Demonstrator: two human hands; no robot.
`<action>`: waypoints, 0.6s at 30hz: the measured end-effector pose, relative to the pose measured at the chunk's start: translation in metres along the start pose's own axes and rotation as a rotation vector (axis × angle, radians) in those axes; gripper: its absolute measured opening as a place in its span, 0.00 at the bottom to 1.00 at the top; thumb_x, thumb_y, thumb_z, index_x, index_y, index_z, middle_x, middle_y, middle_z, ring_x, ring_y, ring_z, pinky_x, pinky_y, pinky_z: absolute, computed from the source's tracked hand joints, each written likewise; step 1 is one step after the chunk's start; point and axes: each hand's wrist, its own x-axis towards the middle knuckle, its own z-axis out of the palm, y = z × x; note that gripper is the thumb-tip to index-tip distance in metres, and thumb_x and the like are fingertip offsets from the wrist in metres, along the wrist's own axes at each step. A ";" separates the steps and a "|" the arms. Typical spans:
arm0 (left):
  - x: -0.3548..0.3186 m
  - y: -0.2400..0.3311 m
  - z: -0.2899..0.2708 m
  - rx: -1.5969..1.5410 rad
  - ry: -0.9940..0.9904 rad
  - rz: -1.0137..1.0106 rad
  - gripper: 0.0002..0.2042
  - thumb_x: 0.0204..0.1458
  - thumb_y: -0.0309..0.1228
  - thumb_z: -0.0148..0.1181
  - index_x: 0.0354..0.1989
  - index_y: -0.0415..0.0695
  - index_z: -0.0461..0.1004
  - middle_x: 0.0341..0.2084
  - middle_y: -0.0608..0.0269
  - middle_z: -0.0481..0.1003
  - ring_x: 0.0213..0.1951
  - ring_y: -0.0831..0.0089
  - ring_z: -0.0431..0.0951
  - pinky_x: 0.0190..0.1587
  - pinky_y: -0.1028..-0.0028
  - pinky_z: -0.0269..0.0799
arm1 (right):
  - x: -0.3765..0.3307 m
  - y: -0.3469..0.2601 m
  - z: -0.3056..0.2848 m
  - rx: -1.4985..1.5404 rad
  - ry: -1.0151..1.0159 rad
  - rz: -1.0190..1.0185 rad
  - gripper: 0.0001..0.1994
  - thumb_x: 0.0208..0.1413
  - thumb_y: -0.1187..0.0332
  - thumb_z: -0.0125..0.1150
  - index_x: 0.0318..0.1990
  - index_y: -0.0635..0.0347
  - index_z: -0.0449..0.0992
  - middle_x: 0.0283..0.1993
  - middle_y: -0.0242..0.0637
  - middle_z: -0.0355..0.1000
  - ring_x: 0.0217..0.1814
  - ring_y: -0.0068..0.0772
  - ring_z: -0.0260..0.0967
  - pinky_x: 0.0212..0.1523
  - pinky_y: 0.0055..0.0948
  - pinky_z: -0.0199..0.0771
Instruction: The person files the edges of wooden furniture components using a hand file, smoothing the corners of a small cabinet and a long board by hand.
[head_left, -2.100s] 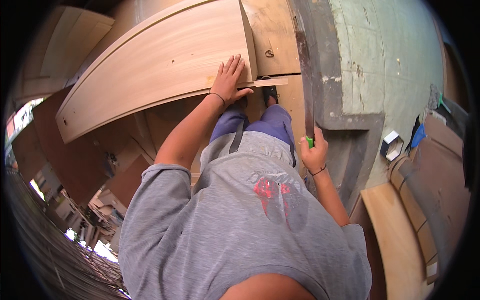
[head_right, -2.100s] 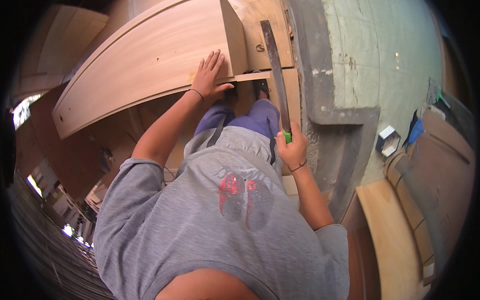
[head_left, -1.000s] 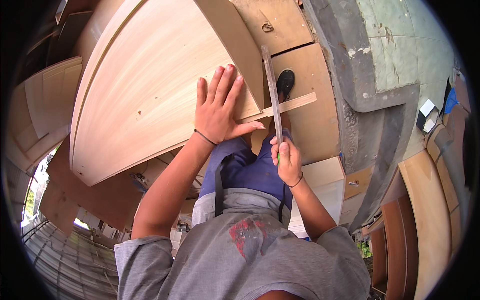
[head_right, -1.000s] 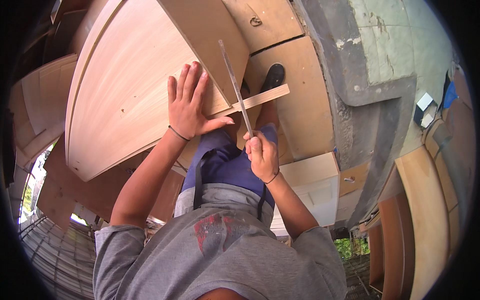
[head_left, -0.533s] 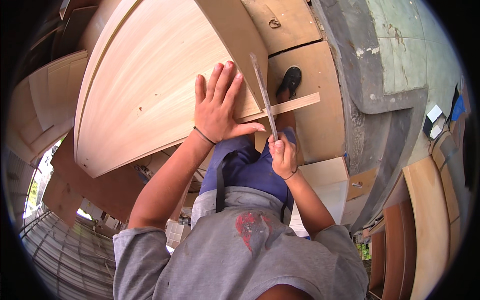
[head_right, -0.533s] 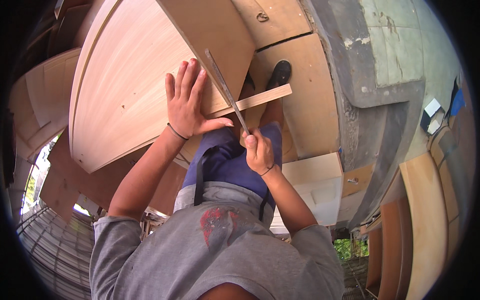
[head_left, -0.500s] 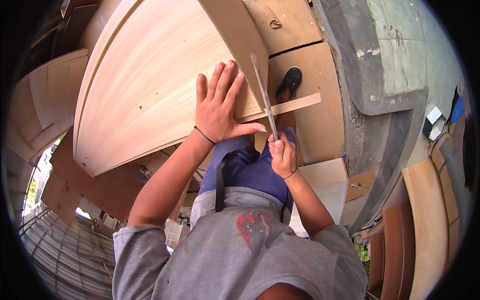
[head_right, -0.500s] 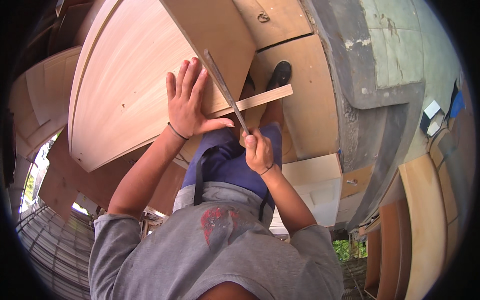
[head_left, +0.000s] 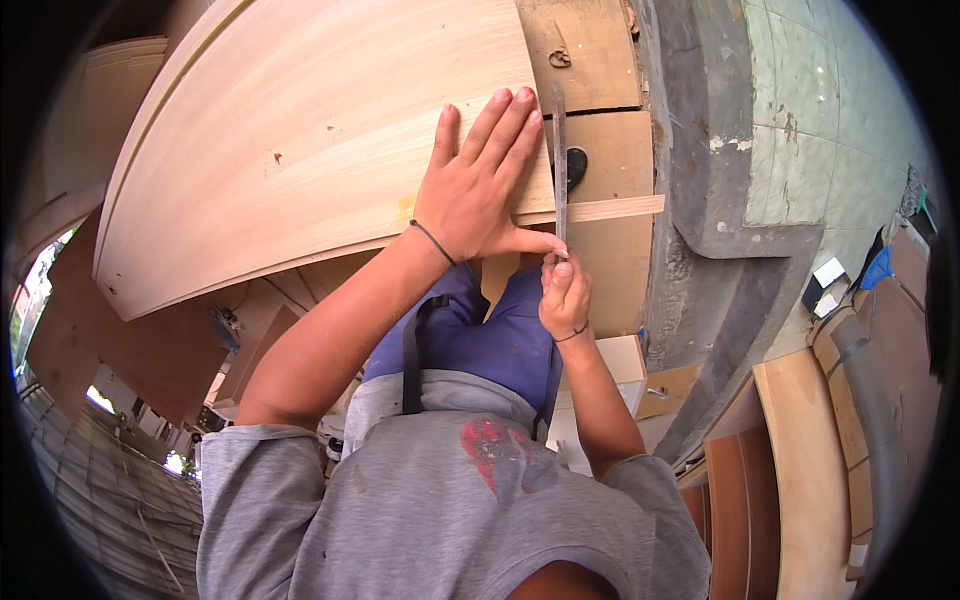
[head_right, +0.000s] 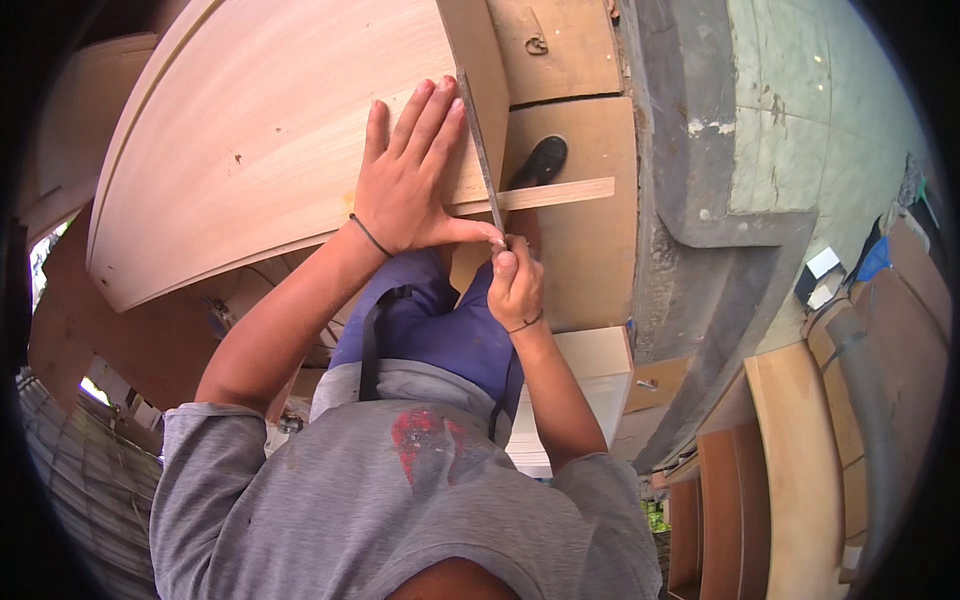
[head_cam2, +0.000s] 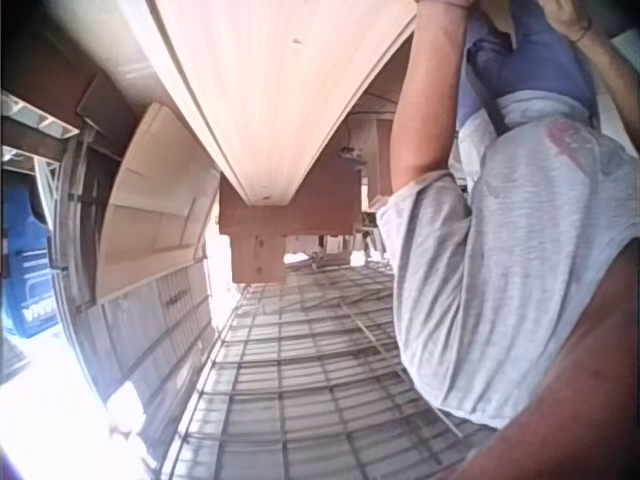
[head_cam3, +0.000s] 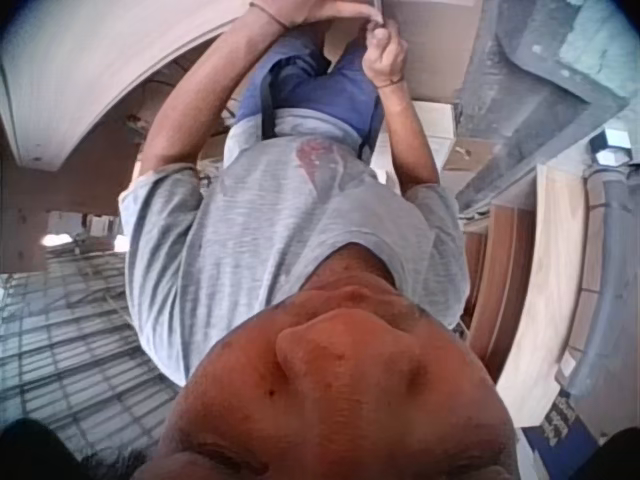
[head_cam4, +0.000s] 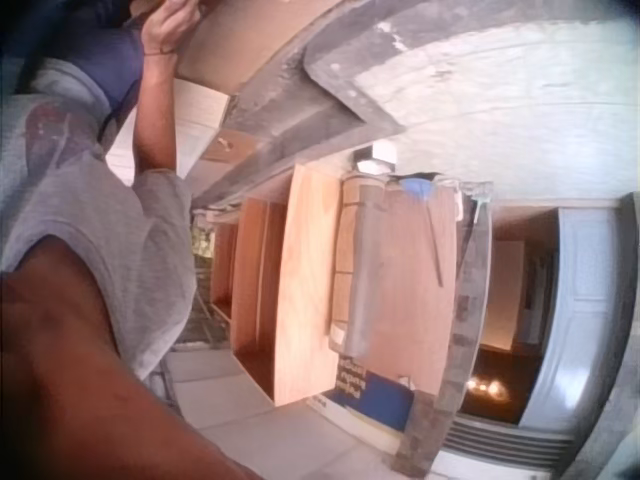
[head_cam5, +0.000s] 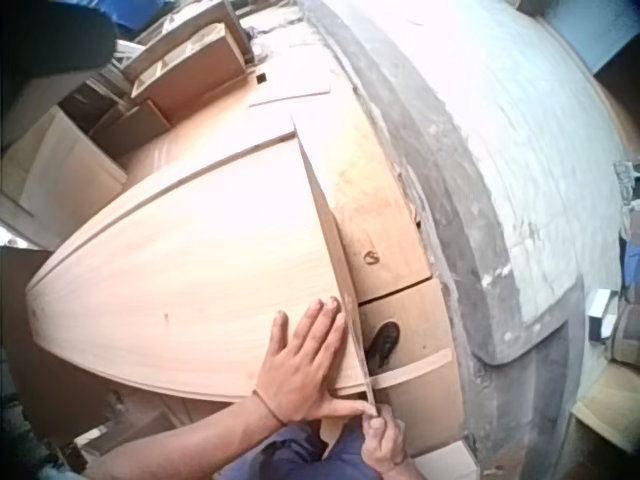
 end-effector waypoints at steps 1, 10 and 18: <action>0.000 -0.001 0.000 -0.005 0.002 0.001 0.61 0.32 0.79 0.46 0.64 0.33 0.57 0.67 0.49 0.53 0.71 0.59 0.47 0.69 0.51 0.23 | 0.000 0.000 -0.001 -0.017 0.004 -0.010 0.25 0.67 0.50 0.35 0.36 0.64 0.70 0.21 0.43 0.68 0.23 0.46 0.71 0.25 0.37 0.68; -0.001 -0.001 0.003 -0.060 0.007 -0.013 0.59 0.33 0.77 0.49 0.65 0.36 0.56 0.68 0.55 0.52 0.71 0.62 0.47 0.68 0.48 0.31 | 0.006 -0.001 -0.006 -0.091 0.022 -0.021 0.27 0.66 0.47 0.35 0.36 0.65 0.70 0.19 0.40 0.67 0.20 0.39 0.70 0.22 0.33 0.67; -0.002 -0.001 0.004 -0.062 0.018 -0.018 0.57 0.35 0.75 0.50 0.65 0.36 0.57 0.68 0.55 0.52 0.70 0.62 0.48 0.68 0.48 0.33 | 0.011 -0.003 -0.008 -0.184 0.015 -0.045 0.27 0.66 0.48 0.34 0.34 0.65 0.69 0.19 0.44 0.67 0.23 0.49 0.71 0.23 0.39 0.67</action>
